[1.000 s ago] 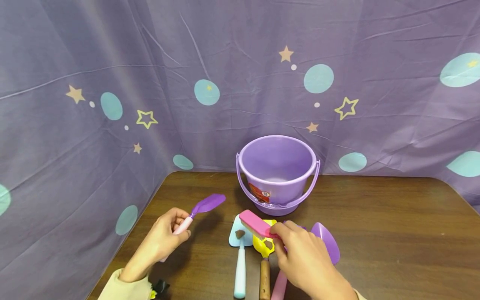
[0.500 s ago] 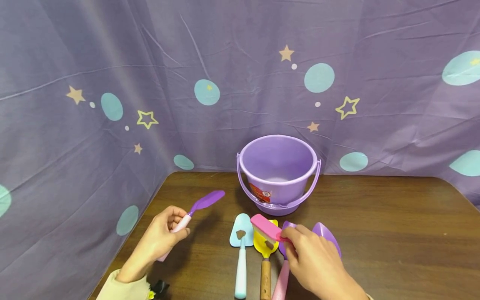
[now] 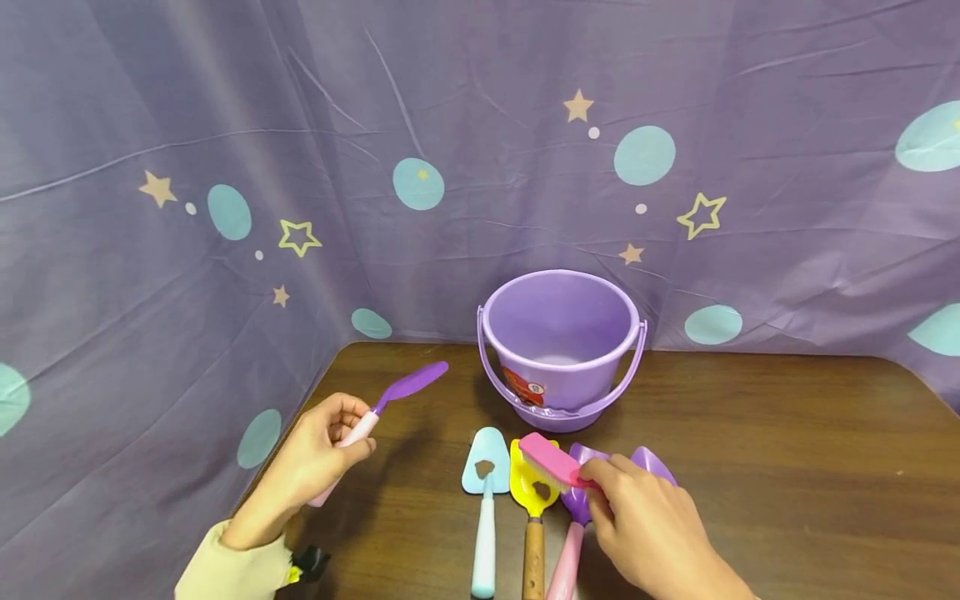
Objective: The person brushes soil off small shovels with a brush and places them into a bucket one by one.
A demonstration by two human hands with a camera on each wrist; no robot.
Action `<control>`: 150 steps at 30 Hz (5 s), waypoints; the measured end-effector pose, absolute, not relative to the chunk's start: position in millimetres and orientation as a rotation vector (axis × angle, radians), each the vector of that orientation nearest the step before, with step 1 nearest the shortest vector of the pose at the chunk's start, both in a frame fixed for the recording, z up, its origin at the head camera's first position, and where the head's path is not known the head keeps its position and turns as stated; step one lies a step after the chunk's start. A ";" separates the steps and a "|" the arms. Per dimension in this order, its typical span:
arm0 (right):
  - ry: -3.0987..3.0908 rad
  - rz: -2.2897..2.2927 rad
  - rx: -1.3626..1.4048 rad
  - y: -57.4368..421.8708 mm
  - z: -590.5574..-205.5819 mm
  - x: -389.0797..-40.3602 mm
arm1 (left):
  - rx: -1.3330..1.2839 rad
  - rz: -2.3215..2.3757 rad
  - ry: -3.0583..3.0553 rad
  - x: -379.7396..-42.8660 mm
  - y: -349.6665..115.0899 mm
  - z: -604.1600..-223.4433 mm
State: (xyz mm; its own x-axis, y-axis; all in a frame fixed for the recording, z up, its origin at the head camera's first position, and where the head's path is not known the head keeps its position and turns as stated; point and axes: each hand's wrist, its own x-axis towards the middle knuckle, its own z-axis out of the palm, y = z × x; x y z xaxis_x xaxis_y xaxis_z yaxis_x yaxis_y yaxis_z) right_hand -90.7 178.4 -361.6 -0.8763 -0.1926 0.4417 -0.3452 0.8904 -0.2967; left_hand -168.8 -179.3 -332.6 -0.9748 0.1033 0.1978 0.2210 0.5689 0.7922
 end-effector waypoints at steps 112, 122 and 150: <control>-2.688 0.494 0.326 181.8 -371.0 -91.5 | -0.697 0.049 -3.163 -287.3 51.9 -257.2; -2.671 0.478 0.335 182.0 -372.7 -91.6 | -0.742 0.050 -3.348 -293.6 57.4 -260.1; -2.672 0.477 0.332 180.6 -371.4 -92.6 | -0.733 0.052 -3.314 -290.3 61.9 -266.5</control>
